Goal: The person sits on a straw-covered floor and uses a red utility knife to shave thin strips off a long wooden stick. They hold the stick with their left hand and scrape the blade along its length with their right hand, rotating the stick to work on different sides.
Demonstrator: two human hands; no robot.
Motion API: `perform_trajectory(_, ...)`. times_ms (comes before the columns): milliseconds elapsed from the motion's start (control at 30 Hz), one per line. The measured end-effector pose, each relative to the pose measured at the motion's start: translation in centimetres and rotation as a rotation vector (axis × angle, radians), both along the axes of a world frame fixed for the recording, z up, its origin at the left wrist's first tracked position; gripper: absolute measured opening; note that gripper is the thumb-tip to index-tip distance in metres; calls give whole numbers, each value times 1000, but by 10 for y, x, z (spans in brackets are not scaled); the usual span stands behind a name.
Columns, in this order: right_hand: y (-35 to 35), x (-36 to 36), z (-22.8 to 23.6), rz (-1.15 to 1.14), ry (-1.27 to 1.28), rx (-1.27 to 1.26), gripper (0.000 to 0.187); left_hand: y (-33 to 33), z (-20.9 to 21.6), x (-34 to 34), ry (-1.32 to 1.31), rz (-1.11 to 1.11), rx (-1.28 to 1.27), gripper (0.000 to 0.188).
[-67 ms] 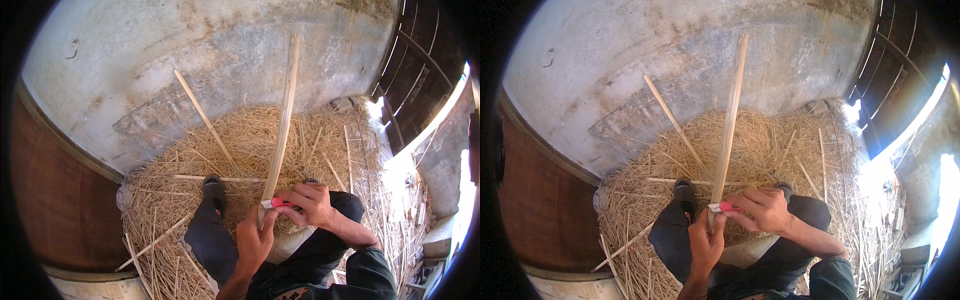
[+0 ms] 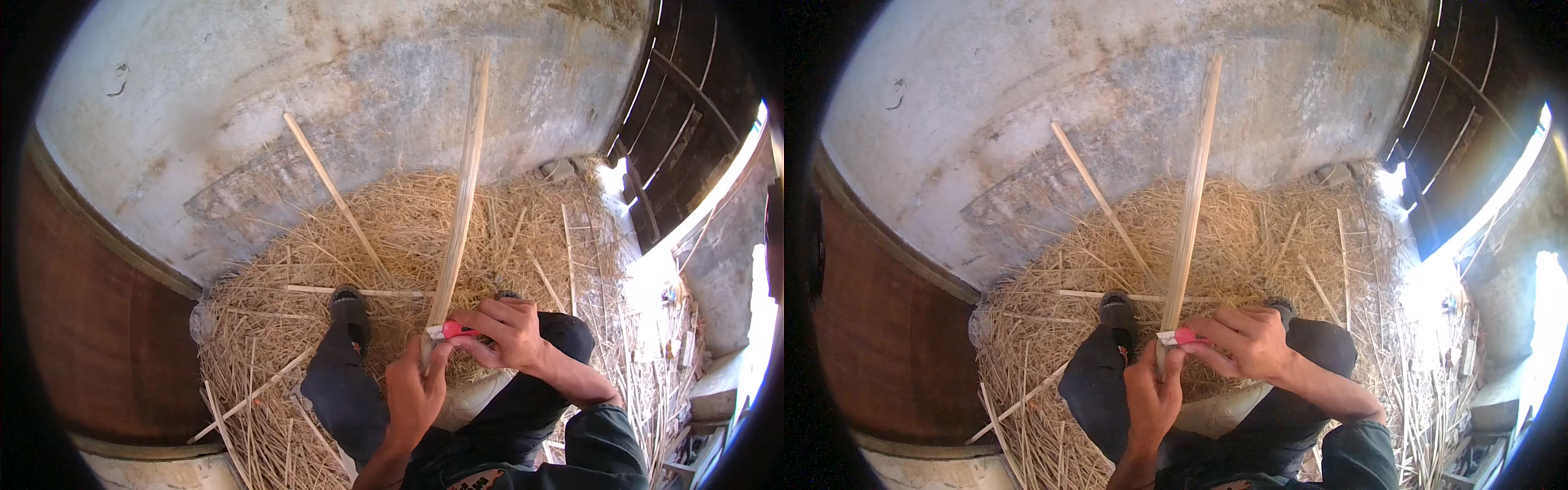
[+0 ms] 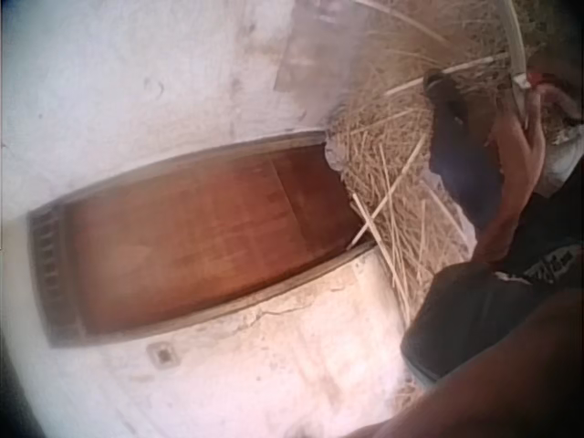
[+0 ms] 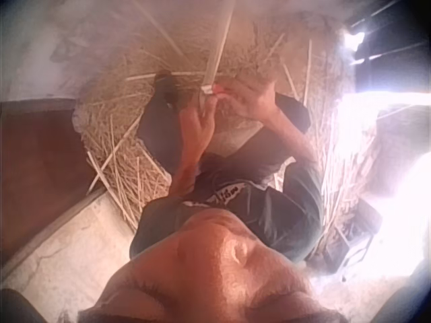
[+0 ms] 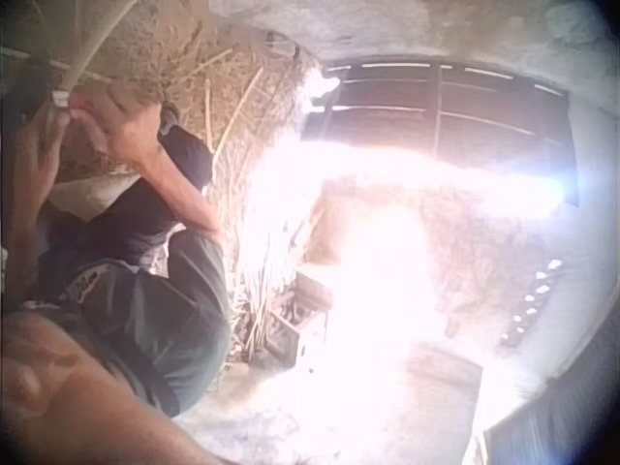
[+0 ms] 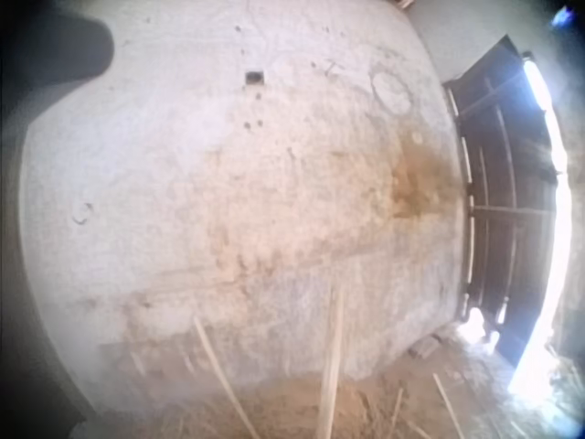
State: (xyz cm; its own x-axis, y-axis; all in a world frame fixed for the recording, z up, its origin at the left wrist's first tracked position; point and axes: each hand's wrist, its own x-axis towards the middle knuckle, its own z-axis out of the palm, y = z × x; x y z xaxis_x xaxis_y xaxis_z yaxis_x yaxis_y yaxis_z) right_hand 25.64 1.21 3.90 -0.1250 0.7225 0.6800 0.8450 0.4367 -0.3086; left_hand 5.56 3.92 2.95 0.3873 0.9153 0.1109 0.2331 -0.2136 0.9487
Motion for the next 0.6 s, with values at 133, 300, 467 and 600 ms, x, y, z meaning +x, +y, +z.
perform_trajectory(133, -2, -1, 2, -34, 1, 3, 35, 0, 1, 1, 0, -2, -3, 35)
perform_trajectory(300, -1, 1, 2, -31, 27, 17, 34, 1, -1, 1, 9, -2, 39, 37)
perform_trajectory(467, 3, 5, 0, -65, 61, 37, 33, 1, 2, 0, 33, -12, 42, 37)
perform_trajectory(600, 8, 10, 2, -118, 89, 19, 32, -3, -2, -6, 128, -22, 8, 39)
